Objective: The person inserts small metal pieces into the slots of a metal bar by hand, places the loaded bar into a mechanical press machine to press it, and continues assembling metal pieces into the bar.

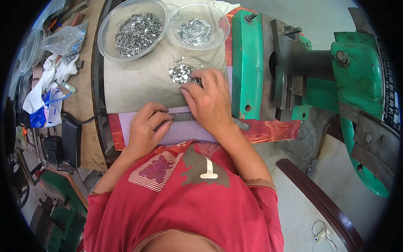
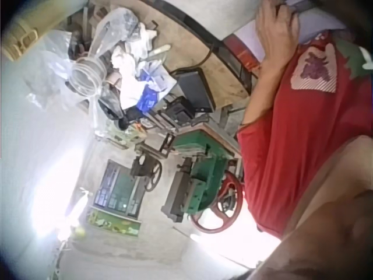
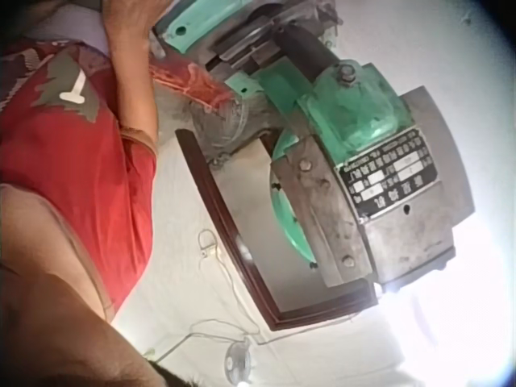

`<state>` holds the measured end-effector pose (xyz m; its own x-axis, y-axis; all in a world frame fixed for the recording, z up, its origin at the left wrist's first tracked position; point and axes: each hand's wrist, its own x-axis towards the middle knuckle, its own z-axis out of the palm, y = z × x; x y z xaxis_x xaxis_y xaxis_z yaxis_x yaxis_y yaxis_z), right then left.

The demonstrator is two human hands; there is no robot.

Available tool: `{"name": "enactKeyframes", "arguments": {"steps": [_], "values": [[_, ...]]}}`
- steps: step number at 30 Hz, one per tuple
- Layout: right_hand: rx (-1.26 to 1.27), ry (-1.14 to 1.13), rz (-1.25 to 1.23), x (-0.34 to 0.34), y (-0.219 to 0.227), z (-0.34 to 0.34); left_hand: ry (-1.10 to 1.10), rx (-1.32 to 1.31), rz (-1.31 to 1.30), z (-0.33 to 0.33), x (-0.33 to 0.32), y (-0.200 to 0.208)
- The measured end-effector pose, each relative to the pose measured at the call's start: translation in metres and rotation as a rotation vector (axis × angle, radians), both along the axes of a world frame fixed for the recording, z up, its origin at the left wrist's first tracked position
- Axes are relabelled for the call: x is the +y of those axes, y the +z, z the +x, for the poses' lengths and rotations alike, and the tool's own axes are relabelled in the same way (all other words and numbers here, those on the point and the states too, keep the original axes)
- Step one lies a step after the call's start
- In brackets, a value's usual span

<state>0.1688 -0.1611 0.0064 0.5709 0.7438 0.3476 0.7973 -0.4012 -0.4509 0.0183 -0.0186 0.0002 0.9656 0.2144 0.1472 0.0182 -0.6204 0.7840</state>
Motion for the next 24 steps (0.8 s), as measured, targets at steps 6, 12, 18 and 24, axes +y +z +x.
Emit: {"name": "enactKeyframes", "arguments": {"steps": [6, 12, 18, 24], "values": [[-0.009, -0.007, -0.028, 0.017, -0.001, 0.0, 0.047, 0.038, -0.069, 0.001, -0.002, 0.001], [0.077, 0.035, 0.082, 0.007, -0.002, -0.002, 0.067, 0.06, -0.095, 0.0, -0.004, -0.001], [0.186, 0.083, 0.086, -0.023, 0.003, -0.025, 0.045, 0.071, -0.098, 0.0, -0.002, -0.001], [0.23, 0.067, 0.082, -0.034, -0.003, -0.033, 0.061, 0.086, -0.142, 0.0, -0.002, 0.0]]}}
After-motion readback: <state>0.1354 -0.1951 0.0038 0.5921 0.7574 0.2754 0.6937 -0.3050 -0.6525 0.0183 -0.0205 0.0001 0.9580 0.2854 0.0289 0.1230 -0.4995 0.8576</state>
